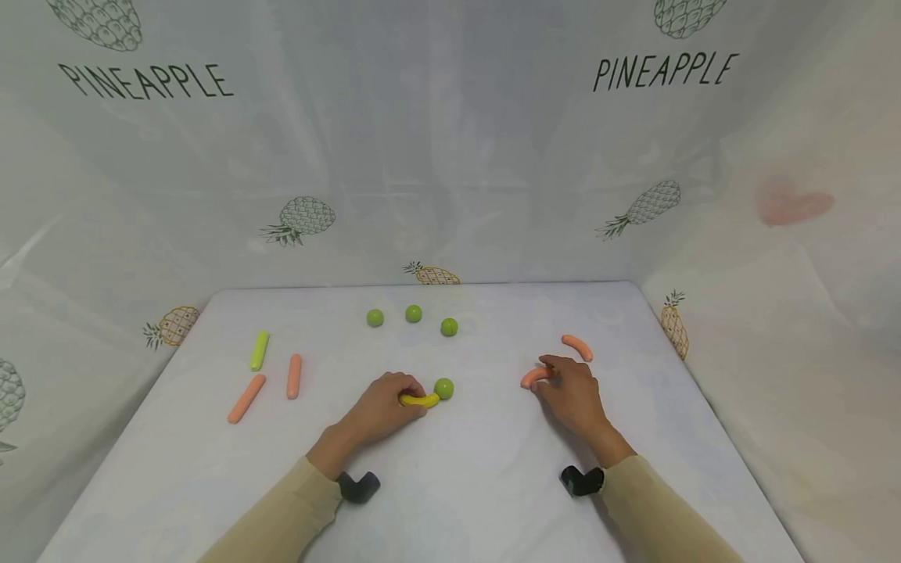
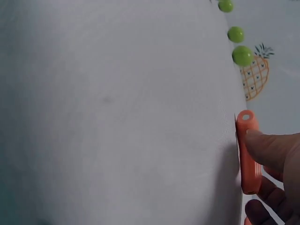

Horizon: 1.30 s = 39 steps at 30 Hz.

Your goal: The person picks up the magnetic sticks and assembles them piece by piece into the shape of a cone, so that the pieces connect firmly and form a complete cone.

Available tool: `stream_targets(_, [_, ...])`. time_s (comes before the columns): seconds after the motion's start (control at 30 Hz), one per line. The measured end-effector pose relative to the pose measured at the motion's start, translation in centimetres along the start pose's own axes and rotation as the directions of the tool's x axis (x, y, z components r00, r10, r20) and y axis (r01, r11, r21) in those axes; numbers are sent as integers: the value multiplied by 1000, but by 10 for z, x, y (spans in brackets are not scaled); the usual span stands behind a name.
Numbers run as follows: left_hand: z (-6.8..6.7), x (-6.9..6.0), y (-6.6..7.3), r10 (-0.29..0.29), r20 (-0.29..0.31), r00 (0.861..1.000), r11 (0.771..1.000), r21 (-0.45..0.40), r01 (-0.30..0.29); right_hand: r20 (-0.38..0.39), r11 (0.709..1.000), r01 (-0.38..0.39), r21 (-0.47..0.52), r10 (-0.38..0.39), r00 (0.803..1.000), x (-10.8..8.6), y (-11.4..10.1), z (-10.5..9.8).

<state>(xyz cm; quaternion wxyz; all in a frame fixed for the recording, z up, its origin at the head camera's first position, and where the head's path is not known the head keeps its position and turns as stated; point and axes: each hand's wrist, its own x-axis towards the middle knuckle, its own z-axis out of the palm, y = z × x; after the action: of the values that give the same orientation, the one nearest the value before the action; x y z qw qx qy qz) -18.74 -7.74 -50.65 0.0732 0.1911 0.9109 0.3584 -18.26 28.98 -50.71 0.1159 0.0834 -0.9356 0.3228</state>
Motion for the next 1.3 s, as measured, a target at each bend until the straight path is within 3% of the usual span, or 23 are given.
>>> stream_targets(0.23, [0, 0, -1, -4, -2, 1000, 1000, -1, 4, 7, 995, -74, -62, 75, 997, -1, -4, 6])
stream_targets(0.5, [1, 0, 1, -17, 2, 1000, 1000, 4, 17, 161, 989, -148, 23, 143, 977, -3, -26, 10])
stream_targets(0.77, [2, 1, 0, -18, 1, 1000, 1000, 11, 18, 287, 988, -76, 133, 35, 957, 5, -22, 4])
stream_targets(1.1, [2, 1, -3, -19, 1, 1000, 1000, 15, 19, 337, 980, 44, 194, -109, 935, 21, -18, 3])
stream_targets(1.3, [1, 0, -2, -19, 1, 1000, 1000, 9, 19, 326, 984, 12, 177, -70, 943, 20, -18, 6])
